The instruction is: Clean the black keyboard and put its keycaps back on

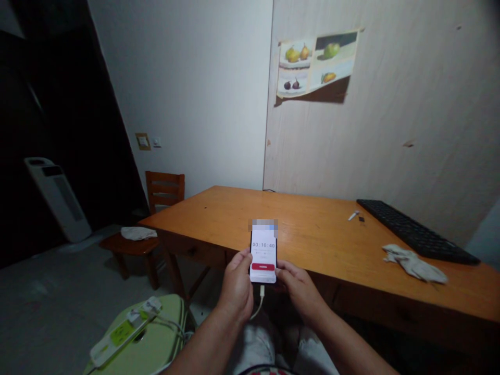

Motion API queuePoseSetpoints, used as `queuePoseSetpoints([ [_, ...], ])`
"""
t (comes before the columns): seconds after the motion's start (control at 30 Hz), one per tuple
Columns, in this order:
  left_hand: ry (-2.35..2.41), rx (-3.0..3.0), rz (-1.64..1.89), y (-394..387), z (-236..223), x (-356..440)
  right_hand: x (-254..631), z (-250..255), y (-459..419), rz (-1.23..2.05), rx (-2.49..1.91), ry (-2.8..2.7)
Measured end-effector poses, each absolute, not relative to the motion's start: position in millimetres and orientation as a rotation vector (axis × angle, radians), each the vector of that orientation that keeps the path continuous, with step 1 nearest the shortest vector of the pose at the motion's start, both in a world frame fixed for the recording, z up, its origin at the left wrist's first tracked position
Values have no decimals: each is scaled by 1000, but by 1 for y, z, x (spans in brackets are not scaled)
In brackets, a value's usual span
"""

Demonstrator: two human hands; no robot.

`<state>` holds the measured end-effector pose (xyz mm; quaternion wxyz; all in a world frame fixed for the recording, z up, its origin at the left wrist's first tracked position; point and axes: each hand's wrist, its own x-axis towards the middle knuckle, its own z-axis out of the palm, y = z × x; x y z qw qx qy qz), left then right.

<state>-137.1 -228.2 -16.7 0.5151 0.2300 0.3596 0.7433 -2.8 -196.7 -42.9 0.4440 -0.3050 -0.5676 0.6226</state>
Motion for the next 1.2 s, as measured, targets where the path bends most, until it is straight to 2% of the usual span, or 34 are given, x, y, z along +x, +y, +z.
queuePoseSetpoints([
  [1.2,855,542,1798,-229,-9,-139,-6,-39,-217,1531,-800,-1443],
])
